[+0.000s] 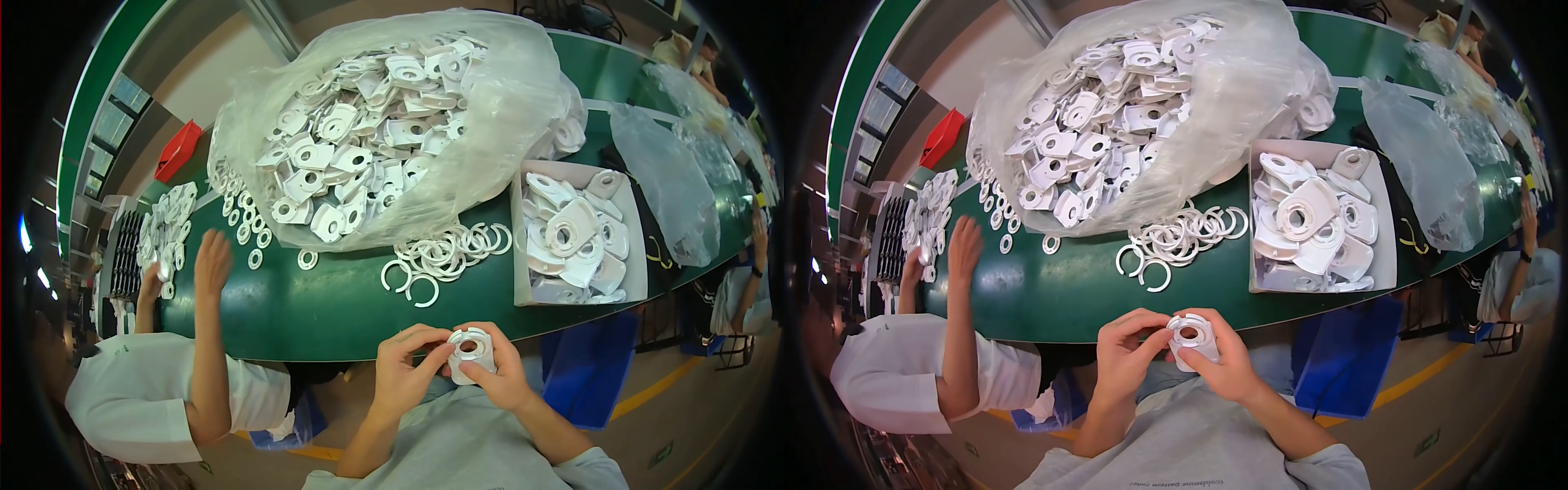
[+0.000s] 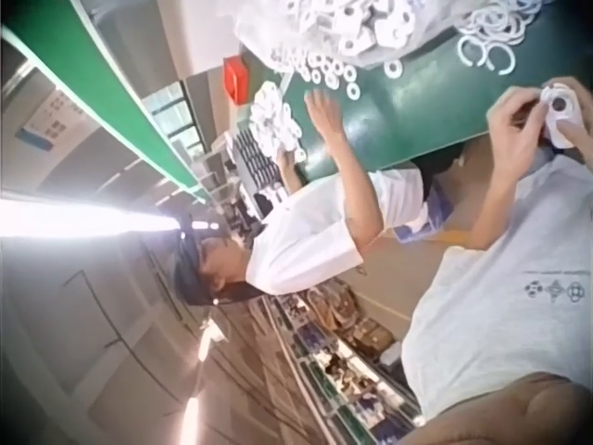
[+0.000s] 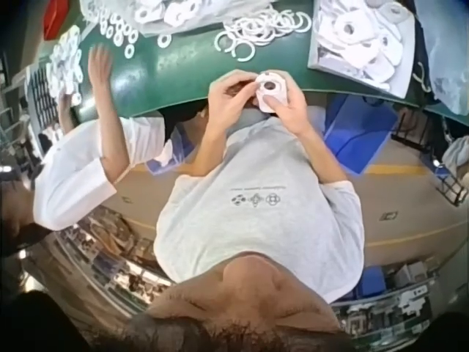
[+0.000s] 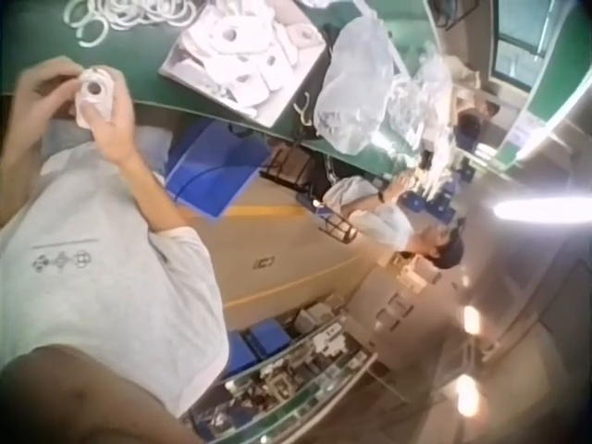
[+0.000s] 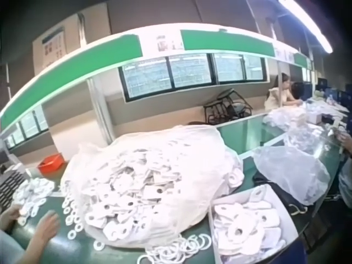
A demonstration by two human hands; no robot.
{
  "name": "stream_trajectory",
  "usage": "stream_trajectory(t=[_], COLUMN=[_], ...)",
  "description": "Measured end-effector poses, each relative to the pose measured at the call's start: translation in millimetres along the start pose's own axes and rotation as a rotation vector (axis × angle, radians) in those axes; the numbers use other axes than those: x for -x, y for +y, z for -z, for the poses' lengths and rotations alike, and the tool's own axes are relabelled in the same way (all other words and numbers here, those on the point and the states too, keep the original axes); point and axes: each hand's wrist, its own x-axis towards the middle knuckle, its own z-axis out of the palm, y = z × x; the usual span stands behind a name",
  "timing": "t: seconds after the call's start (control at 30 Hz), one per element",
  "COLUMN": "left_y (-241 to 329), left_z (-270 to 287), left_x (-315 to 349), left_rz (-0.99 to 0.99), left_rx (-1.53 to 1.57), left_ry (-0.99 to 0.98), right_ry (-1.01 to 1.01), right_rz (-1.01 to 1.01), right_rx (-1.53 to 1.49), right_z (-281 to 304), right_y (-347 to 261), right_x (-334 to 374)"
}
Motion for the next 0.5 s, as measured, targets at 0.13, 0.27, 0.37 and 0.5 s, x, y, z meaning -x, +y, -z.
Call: stream_trajectory(t=[0.13,0.27,0.37,0.5], left_y=[-5.2,-3.5,-0.8,0.4], left_z=[-5.2,-8.9,-6.4,-6.1], left_x=[3.2,1.1,-2.1,-1.5], left_rz=[0.015,-0.023,-0.040,-0.009], left_rx=[0.077,-0.053,-0.097,-0.037], left_ry=[0.050,0.102,0.078,0.052], right_ry=[0.033,0.060,0.016,0.049], right_rz=[0.008,0.075,0.083,0.091], right_rx=[-0.016,0.136,0.179,0.169], right_z=[-1.6,-3.0,4.3,0.5], right_y=[2.2,-1.1,2.5,-2.7], right_x=[-0.2,-3.5,-3.7,-3.5])
